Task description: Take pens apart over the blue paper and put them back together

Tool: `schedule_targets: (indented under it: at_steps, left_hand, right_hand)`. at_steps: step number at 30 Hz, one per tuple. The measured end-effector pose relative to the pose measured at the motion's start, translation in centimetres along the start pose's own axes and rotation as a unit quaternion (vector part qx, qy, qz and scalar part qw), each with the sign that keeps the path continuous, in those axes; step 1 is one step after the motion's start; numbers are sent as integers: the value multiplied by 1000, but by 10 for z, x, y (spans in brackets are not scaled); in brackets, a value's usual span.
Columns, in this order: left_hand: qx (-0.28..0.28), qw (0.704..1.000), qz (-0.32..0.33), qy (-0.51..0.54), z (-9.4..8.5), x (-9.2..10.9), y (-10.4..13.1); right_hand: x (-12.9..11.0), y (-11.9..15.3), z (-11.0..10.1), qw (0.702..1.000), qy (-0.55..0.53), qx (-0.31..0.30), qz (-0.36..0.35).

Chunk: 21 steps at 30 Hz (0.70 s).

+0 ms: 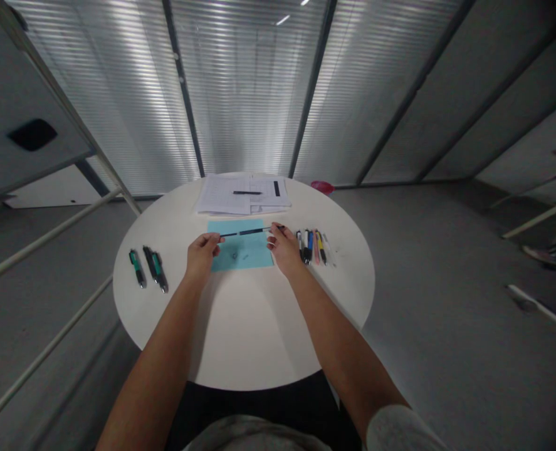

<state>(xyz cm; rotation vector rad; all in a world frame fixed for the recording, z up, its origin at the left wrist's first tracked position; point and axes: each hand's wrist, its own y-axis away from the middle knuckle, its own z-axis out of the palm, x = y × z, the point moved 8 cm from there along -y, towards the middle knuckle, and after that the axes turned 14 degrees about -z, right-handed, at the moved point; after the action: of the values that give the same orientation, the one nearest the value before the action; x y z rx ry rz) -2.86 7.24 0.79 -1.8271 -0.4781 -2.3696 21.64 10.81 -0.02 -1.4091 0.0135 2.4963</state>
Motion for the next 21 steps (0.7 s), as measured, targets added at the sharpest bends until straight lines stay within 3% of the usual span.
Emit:
schedule_targets:
  at_steps: [5,10,15,21]
  left_hand:
    - [42,999,16,-10,-12,5,-2]
    - [108,990,58,-75,-26,16,-1]
    - [98,962,122,-223,-17,23,3]
    - [37,896,147,-418,4,13,6]
  right_hand:
    - [-6,-6,-15,996,-50,78,-12]
    - [-10,-8,-26,993,-20,113,-38]
    - [-11,-7,-21,989,93,84,-74]
    - [-19,-4,-8,966,215,17,-144]
